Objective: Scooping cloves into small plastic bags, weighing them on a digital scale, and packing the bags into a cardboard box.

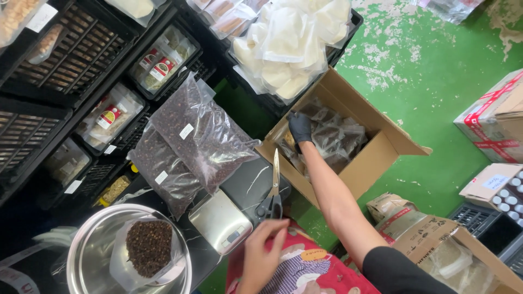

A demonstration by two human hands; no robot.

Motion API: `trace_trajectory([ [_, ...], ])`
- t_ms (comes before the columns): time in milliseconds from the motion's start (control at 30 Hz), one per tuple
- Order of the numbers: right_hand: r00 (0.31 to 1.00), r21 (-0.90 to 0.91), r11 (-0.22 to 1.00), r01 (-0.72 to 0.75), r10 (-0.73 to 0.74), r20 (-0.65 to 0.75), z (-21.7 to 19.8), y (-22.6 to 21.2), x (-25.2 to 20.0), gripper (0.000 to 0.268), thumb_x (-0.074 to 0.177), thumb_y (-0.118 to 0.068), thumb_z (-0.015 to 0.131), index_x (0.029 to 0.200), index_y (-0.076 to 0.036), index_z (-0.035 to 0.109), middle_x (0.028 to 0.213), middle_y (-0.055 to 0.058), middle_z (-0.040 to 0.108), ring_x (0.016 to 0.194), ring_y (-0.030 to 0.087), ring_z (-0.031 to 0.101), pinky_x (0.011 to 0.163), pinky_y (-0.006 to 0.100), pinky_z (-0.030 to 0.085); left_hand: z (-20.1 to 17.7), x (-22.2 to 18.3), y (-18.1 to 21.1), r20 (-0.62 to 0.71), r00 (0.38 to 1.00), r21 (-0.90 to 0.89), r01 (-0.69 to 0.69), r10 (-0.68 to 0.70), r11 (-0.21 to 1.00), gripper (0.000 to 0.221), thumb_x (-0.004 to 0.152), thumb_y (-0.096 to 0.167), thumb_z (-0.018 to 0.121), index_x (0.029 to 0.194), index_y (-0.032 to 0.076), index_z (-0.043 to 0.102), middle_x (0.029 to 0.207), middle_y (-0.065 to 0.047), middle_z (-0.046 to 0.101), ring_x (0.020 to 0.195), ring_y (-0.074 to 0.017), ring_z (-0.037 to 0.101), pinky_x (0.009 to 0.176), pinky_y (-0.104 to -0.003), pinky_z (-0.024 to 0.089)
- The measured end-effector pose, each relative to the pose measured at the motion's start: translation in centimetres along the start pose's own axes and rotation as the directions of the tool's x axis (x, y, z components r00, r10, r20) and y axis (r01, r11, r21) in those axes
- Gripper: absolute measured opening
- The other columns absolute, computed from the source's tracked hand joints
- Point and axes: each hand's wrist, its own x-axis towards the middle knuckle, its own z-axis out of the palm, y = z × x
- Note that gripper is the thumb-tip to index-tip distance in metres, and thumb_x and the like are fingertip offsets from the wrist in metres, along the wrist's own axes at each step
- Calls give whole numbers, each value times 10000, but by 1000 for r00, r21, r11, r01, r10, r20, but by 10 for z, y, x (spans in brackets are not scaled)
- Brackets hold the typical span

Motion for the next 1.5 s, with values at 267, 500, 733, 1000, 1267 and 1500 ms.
trace_trajectory([
  [267, 965, 341, 938, 63, -145, 220, -72, -37, -5, 336, 1014, -243, 620, 1219, -10, 751, 1083, 179, 765, 1049, 284, 695, 952, 422, 556, 152, 255, -20, 187, 916, -704, 377, -355, 601, 716, 1086, 217, 523, 1653, -26, 160, 1524, -408, 390, 1476, -481, 413, 1249, -584, 316],
  [500, 993, 23, 995, 93, -94, 78, -129, -51, 31, 369, 1019, -247, 563, 1097, 80, 714, 1072, 340, 728, 1138, 523, 660, 985, 630, 508, 171, 365, -83, 107, 851, -767, 399, -514, 502, 747, 1080, 216, 571, 1703, 87, 181, 1761, -249, 43, 1627, -419, 123, 1305, -544, 178],
  [733, 982, -217, 960, -175, 156, -103, -145, 95, 132, 460, 1047, -575, 488, 1454, -403, 614, 1267, 15, 748, 1222, 310, 679, 1033, 469, 542, 156, 357, -61, 145, 872, -795, 384, -467, 470, 699, 1089, 80, 499, 1708, 98, 176, 1760, -204, -94, 1630, -392, -70, 1319, -550, 110],
  [1000, 983, -227, 968, -108, 70, -167, -144, 78, 83, 345, 1092, -492, 520, 1388, -421, 683, 1121, 71, 794, 1118, 342, 726, 952, 501, 584, 155, 374, -86, 173, 883, -857, 353, -436, 375, 784, 1082, 115, 539, 1715, 96, 76, 1750, -230, -176, 1620, -375, -171, 1310, -593, 59],
  [1267, 997, -341, 940, 23, -49, -67, -162, 57, 95, 491, 1076, -248, 396, 1535, -269, 570, 1134, 259, 762, 1122, 470, 706, 959, 577, 563, 158, 342, -61, 242, 878, -667, 459, -412, 586, 635, 1116, 175, 491, 1693, 94, 239, 1760, -218, 50, 1629, -387, 51, 1273, -606, 273],
  [1500, 998, -241, 970, 28, -38, -41, -157, 48, 114, 518, 1051, -297, 405, 1542, -261, 565, 1204, 250, 745, 1156, 475, 683, 993, 572, 549, 161, 294, -27, 225, 888, -623, 448, -401, 641, 552, 1093, 159, 444, 1614, 2, 350, 1698, -331, 200, 1597, -476, 181, 1231, -671, 315],
])
